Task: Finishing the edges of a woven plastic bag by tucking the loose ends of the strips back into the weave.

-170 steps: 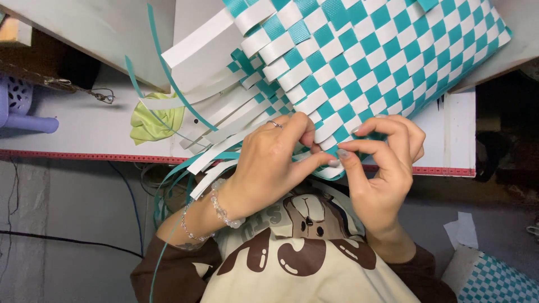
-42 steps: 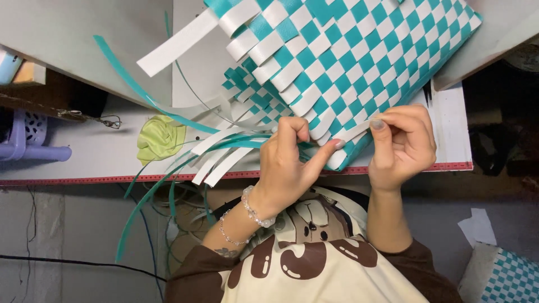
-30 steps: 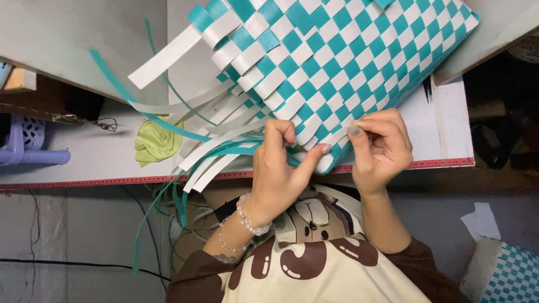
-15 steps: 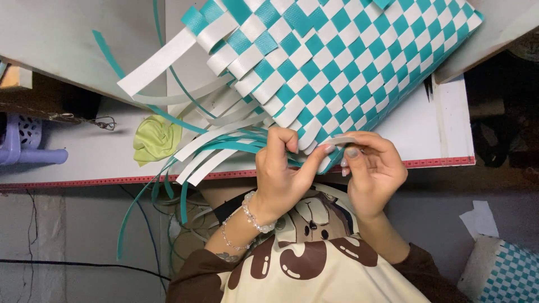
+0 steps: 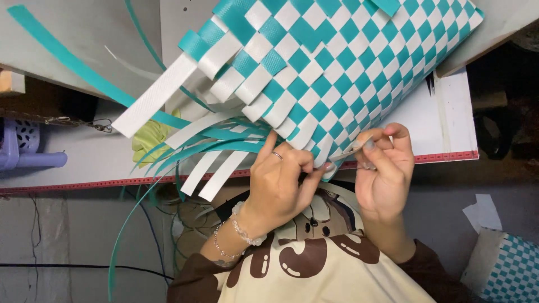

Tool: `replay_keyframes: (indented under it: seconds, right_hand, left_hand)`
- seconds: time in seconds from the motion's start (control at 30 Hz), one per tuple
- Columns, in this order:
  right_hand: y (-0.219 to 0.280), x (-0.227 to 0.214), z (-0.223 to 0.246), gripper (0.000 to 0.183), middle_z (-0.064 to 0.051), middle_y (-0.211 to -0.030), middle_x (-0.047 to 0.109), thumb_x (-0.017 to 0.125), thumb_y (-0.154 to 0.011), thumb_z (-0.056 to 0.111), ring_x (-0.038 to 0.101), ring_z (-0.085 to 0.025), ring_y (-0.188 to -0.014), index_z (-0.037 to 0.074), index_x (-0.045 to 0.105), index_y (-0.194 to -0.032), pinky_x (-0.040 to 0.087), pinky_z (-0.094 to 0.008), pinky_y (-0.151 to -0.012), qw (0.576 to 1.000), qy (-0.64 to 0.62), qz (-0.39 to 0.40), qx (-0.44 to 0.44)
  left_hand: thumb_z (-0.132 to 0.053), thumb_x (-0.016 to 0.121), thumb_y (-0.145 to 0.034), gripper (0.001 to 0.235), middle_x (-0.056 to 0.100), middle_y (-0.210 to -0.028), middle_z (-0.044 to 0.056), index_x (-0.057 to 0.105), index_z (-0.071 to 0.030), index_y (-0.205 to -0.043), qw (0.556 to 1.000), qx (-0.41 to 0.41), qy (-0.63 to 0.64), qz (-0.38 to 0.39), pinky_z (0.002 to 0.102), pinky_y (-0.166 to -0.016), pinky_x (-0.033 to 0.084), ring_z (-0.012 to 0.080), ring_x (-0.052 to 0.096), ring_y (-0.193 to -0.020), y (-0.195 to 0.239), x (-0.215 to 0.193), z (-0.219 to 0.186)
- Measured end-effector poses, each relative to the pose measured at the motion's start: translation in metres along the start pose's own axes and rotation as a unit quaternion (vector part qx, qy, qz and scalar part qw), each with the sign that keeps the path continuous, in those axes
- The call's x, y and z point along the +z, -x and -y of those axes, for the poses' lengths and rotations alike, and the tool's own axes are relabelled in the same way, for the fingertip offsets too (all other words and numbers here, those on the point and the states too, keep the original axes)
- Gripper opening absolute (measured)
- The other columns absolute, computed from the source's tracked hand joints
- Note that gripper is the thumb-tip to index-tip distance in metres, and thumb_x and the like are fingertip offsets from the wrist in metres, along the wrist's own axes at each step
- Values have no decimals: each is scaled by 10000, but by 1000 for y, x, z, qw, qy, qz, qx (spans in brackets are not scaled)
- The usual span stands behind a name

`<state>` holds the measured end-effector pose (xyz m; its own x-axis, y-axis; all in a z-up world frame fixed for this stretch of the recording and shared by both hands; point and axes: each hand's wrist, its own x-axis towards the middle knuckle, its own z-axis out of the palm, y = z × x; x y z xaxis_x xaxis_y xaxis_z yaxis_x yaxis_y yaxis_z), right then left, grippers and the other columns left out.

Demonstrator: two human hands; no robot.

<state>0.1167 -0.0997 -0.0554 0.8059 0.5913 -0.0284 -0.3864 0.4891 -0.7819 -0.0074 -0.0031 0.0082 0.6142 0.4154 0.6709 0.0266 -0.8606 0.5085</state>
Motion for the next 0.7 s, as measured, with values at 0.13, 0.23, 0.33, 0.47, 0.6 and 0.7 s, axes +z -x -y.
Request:
replay_keyframes:
  seconds: [0.13,0.23,0.33,0.47,0.6,0.7]
  right_hand:
    - [1,-8,-8,254,-132,-788,559,529,-890,-56,304,-48,-567,122,434,-1044,272,-138,-530,1000,-21,-11,-12]
    - [4,-6,-13,156,-165,-791,553,547,-893,-58,309,-66,-571,80,489,-934,287,-146,-519,995,52,-16,-78]
    - [8,-4,-15,103,-186,-787,541,554,-905,-62,332,-86,-564,36,520,-909,311,-157,-510,989,81,-20,-122]
    - [16,3,-15,108,-204,-858,549,596,-855,-97,398,-106,-608,-20,557,-921,387,-190,-542,966,144,-33,-213]
    - [19,1,-23,227,-204,-891,526,656,-787,-78,441,-115,-655,-50,502,-951,427,-186,-598,952,148,-42,-266]
    - [20,9,-23,450,-221,-853,507,754,-744,-22,442,-125,-603,-14,390,-1008,426,-189,-563,939,169,-62,-292]
  left_hand:
    - [9,733,-770,272,495,-565,51,480,-78,-823,999,48,-10,3,535,-847,504,273,521,-532,2,5,5]
    - [53,741,-724,299,510,-569,34,496,-90,-819,999,32,31,-2,426,-644,562,255,555,-508,13,18,13]
    - [48,730,-736,301,503,-566,10,480,-101,-812,999,21,31,1,372,-620,562,230,560,-515,17,24,12]
    - [46,721,-754,311,464,-545,14,452,-107,-783,999,7,39,-30,325,-562,541,229,531,-501,17,28,9]
    - [33,739,-743,335,449,-537,14,436,-110,-752,997,-4,28,-75,301,-500,509,229,533,-506,22,36,2]
    - [33,738,-746,346,431,-528,11,425,-115,-740,996,-12,15,-82,284,-471,493,216,514,-497,26,40,-4]
